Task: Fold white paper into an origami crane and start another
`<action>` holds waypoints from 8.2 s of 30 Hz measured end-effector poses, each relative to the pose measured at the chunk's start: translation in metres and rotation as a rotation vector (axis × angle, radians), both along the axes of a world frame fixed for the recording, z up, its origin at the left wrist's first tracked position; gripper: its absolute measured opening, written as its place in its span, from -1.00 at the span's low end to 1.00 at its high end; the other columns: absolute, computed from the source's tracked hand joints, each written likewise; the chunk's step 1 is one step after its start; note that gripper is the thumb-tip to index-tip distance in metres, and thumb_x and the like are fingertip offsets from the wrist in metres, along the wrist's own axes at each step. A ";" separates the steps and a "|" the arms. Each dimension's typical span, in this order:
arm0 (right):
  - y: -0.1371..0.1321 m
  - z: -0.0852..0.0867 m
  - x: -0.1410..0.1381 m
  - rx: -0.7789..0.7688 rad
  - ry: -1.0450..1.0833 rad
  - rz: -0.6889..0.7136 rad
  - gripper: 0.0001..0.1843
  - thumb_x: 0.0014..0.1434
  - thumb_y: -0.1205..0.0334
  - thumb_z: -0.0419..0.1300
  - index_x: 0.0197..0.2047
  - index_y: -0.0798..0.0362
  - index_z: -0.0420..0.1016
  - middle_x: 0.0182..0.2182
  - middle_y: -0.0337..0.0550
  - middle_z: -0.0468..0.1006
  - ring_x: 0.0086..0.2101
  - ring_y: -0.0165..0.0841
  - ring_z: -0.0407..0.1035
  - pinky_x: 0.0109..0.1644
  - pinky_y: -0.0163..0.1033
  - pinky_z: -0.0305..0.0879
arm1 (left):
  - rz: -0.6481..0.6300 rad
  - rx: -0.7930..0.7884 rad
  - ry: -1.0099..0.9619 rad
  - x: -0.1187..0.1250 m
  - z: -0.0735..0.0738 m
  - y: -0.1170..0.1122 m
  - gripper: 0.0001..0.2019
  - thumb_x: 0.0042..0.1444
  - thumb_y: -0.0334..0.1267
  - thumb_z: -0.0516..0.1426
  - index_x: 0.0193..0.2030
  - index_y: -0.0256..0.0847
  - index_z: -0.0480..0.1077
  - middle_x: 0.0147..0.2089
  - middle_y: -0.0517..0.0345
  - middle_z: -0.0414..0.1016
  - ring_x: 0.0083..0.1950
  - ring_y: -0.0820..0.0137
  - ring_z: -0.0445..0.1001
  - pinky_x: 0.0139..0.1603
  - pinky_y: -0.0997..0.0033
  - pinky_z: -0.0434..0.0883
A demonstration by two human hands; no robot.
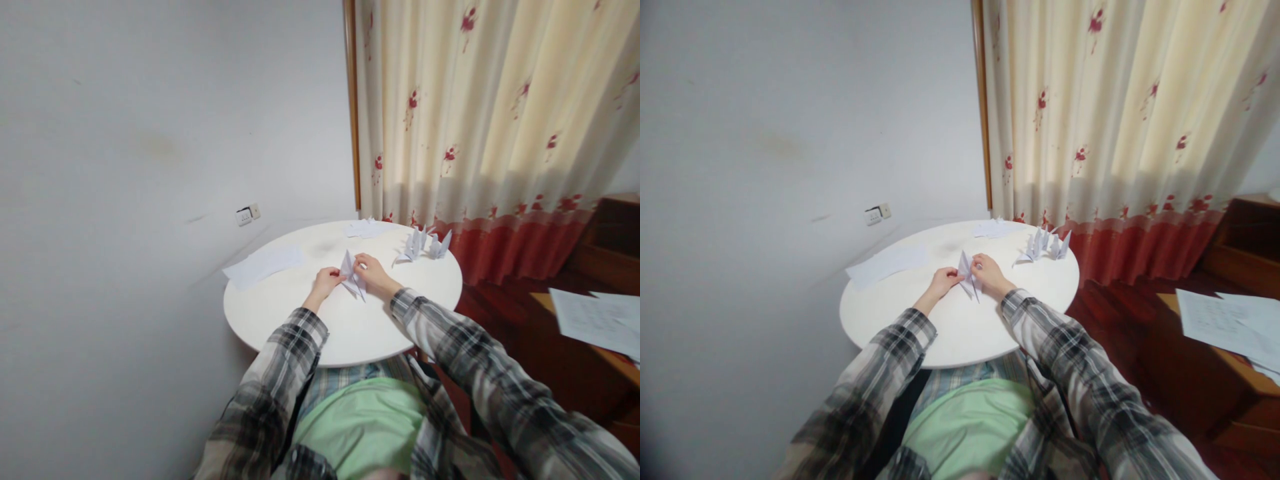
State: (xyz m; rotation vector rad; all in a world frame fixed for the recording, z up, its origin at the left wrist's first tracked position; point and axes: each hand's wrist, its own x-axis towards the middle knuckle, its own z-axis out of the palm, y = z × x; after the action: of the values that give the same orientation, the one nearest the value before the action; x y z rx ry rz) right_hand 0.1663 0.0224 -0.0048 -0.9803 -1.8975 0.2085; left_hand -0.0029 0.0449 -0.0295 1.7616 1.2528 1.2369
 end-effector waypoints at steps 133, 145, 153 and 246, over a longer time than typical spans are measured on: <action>-0.009 0.000 -0.006 -0.030 0.119 0.120 -0.82 0.06 0.23 0.10 -0.26 0.10 0.44 -0.37 -0.15 0.51 -0.37 -0.43 0.35 -0.28 -0.35 0.24 | -0.148 0.010 -0.187 0.011 0.009 -0.010 -0.76 -0.26 -0.20 0.23 -0.47 -0.35 0.50 -0.51 0.13 0.47 -0.48 0.48 0.31 -0.41 0.48 0.23; -0.013 0.001 -0.005 -0.027 0.062 0.074 -0.82 0.05 0.32 0.02 -0.45 0.12 0.44 -0.50 -0.22 0.45 -0.45 -0.46 0.25 -0.33 -0.38 0.14 | -0.267 -0.092 -0.044 0.012 0.009 -0.018 -0.71 -0.26 -0.11 0.22 -0.56 -0.39 0.43 -0.66 0.29 0.26 -0.60 0.58 0.14 -0.57 0.55 0.03; -0.010 0.000 -0.005 -0.074 0.133 0.078 -0.71 0.12 0.23 -0.05 -0.47 0.13 0.42 -0.52 -0.23 0.41 -0.45 -0.46 0.22 -0.35 -0.38 0.11 | -0.251 -0.084 -0.038 0.011 0.006 -0.014 -0.71 -0.24 -0.12 0.22 -0.51 -0.38 0.47 -0.64 0.27 0.31 -0.58 0.55 0.18 -0.56 0.54 0.09; -0.002 -0.007 -0.002 -0.272 -0.171 0.091 -0.65 -0.18 0.16 0.32 -0.33 0.20 0.43 -0.50 -0.27 0.40 -0.51 -0.50 0.15 -0.43 -0.40 0.02 | -0.085 0.076 -0.092 0.009 0.009 -0.010 -0.70 -0.19 -0.09 0.20 -0.47 -0.35 0.47 -0.52 0.16 0.45 -0.47 0.45 0.34 -0.47 0.50 0.24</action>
State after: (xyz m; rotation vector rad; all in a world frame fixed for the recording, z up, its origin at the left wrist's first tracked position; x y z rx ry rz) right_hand 0.1646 0.0204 -0.0119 -1.1219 -2.1105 0.4583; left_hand 0.0064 0.0353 -0.0203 1.7713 1.0814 1.3163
